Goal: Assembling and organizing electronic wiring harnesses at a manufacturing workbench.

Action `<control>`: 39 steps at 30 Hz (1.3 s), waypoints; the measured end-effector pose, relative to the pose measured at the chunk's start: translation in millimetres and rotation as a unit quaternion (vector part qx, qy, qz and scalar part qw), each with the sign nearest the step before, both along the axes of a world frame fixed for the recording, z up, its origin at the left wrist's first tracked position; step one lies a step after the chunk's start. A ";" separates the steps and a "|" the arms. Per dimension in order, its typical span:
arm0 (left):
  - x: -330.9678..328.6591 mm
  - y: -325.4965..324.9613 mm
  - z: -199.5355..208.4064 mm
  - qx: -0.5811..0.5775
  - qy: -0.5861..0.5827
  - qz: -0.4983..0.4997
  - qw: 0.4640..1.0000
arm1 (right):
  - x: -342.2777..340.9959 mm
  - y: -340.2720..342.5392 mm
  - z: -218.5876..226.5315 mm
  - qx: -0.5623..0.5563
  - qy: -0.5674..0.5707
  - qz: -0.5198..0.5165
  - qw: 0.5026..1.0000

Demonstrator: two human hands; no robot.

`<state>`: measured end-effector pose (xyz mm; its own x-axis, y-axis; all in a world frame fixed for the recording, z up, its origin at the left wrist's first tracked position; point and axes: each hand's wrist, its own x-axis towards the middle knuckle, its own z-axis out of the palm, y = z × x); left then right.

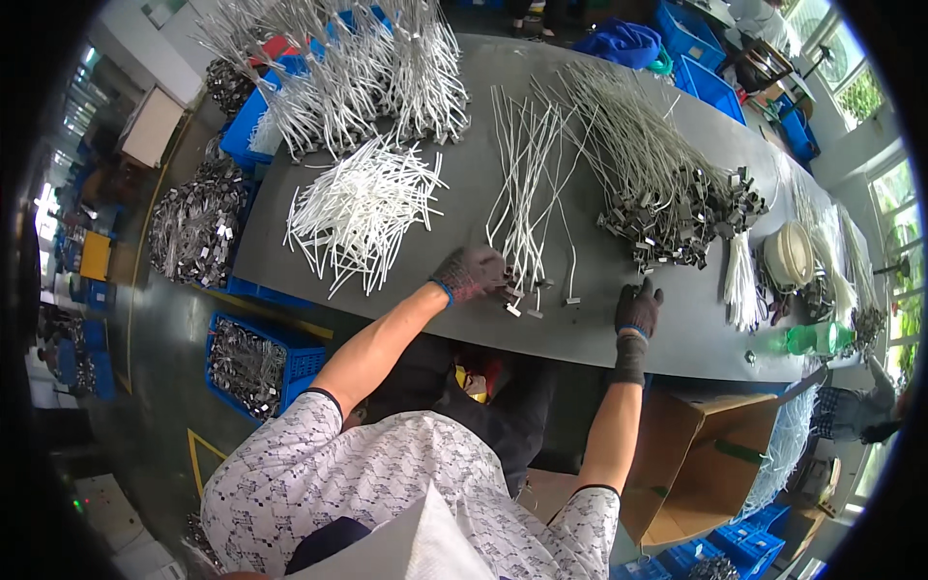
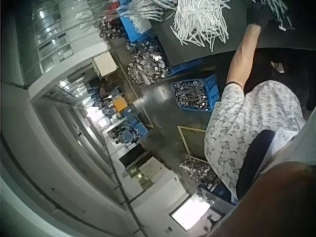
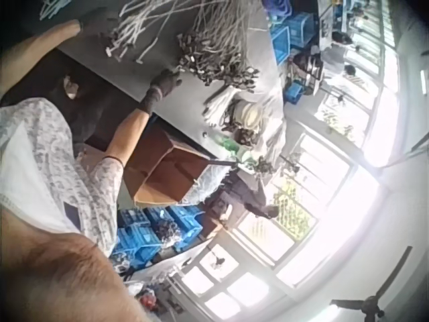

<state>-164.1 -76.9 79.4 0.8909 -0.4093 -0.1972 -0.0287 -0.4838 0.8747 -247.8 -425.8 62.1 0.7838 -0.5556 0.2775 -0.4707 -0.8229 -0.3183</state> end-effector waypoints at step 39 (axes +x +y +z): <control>71.5 105.7 -110.1 -0.125 0.278 0.265 0.915 | -413.8 97.6 -115.3 0.186 0.354 0.229 0.887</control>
